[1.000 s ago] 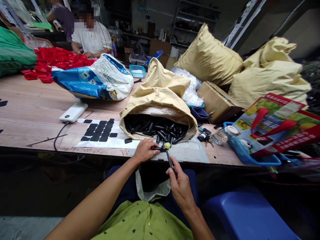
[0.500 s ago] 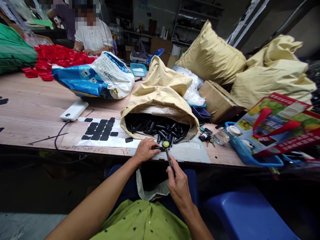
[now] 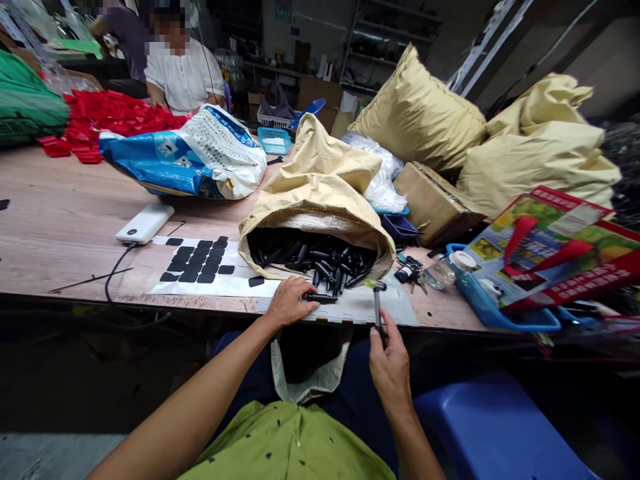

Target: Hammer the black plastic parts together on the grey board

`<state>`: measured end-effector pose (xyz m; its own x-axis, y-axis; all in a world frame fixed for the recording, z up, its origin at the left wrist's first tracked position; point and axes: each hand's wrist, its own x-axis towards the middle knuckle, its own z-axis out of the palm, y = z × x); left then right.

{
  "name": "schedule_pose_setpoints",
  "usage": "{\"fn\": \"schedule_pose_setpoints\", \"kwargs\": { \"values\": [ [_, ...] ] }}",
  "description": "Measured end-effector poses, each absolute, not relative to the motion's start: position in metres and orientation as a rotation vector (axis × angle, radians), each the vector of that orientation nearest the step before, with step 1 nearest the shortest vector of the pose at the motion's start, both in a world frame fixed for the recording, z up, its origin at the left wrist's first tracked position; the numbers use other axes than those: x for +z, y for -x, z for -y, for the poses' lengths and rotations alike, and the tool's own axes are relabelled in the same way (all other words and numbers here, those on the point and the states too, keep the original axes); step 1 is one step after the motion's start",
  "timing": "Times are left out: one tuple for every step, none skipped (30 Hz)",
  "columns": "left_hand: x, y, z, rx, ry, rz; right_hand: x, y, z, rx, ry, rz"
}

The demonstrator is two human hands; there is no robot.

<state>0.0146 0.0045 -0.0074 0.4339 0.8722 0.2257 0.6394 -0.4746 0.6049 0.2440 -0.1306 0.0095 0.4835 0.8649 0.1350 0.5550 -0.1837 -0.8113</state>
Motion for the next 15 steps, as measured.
{"fn": "schedule_pose_setpoints", "kwargs": {
  "values": [
    [-0.007, -0.015, -0.004, 0.73, -2.263, -1.277, 0.006, -0.252, 0.13, 0.435, 1.917, 1.148],
    [-0.007, -0.015, -0.004, 0.732, -2.265, -1.276, 0.002, -0.259, 0.13, 0.427, 1.964, 1.118],
    [-0.008, -0.015, -0.004, 0.732, -2.267, -1.274, -0.001, -0.265, 0.129, 0.426, 2.007, 1.098],
    [-0.008, -0.014, -0.004, 0.731, -2.268, -1.272, -0.005, -0.27, 0.129, 0.429, 2.04, 1.092],
    [-0.008, -0.014, -0.004, 0.732, -2.267, -1.27, -0.009, -0.273, 0.128, 0.432, 2.061, 1.098],
    [-0.008, -0.014, -0.004, 0.734, -2.263, -1.267, -0.013, -0.276, 0.127, 0.434, 2.068, 1.112],
    [-0.008, -0.014, -0.004, 0.737, -2.258, -1.264, -0.016, -0.277, 0.126, 0.436, 2.067, 1.131],
    [-0.007, -0.013, -0.004, 0.739, -2.253, -1.261, -0.019, -0.277, 0.125, 0.434, 2.061, 1.151],
    [-0.006, -0.013, -0.004, 0.739, -2.249, -1.258, -0.021, -0.276, 0.123, 0.429, 2.052, 1.173],
    [-0.006, -0.013, -0.004, 0.734, -2.246, -1.255, -0.023, -0.275, 0.121, 0.418, 2.043, 1.195],
    [-0.005, -0.012, -0.003, 0.725, -2.247, -1.255, -0.024, -0.273, 0.12, 0.399, 2.039, 1.216],
    [-0.004, -0.012, -0.003, 0.714, -2.249, -1.255, -0.024, -0.271, 0.118, 0.373, 2.039, 1.234],
    [-0.003, -0.012, -0.003, 0.704, -2.251, -1.254, -0.024, -0.269, 0.117, 0.343, 2.042, 1.249],
    [-0.003, -0.012, -0.003, 0.699, -2.255, -1.251, -0.024, -0.268, 0.116, 0.319, 2.047, 1.263],
    [-0.003, -0.012, -0.003, 0.697, -2.259, -1.246, -0.024, -0.267, 0.116, 0.301, 2.053, 1.272]
  ]
}}
